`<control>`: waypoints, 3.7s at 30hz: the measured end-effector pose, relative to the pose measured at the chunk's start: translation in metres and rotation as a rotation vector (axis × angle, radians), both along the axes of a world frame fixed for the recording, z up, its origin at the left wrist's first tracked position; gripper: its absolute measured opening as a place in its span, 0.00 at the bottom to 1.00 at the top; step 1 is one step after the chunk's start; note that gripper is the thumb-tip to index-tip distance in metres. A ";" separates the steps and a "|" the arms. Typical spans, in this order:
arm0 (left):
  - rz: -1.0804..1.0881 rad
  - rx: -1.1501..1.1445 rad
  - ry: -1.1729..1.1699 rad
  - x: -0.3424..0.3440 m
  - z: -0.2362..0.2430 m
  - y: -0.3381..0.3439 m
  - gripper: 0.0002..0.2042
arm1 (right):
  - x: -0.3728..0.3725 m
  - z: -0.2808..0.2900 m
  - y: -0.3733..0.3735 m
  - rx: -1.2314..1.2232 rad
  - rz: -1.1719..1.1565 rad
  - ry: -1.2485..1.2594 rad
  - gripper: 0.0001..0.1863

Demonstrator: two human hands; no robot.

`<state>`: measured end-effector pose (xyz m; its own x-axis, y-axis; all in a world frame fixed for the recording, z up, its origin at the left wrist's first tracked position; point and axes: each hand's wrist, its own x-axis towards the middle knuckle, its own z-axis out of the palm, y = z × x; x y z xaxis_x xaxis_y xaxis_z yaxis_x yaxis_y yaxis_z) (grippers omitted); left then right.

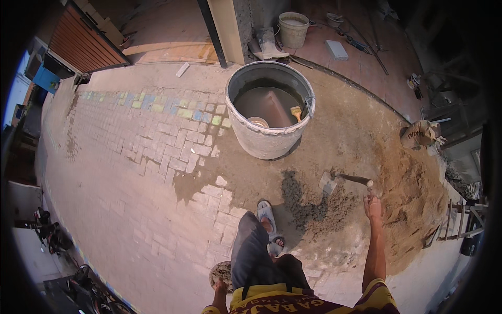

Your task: The person mixes cement with a hoe, carries a bucket of mortar, and installs floor tiles. They use a hammer and a red tile leveling tool to secure the tiles into place.

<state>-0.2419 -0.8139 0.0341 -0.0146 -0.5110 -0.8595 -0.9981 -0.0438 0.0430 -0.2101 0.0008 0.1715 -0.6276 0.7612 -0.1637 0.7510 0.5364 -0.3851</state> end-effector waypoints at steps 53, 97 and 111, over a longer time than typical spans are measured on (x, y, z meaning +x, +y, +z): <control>-0.391 0.242 0.468 -1.243 0.155 0.363 0.22 | -0.809 -0.011 0.068 -0.056 -0.584 -0.159 0.23; -0.790 0.496 0.187 -1.198 -0.138 1.720 0.23 | -1.145 -0.302 1.395 -0.350 0.162 -0.321 0.33; -0.654 0.527 0.247 -1.193 -0.372 1.909 0.22 | -1.280 -0.537 1.713 -0.131 0.554 -0.023 0.35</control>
<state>-1.4351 1.0947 -0.3380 -0.3834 0.1276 -0.9147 -0.7945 0.4594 0.3971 -1.4905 1.7143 -0.3658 -0.9225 0.2917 -0.2528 0.3799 0.8016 -0.4616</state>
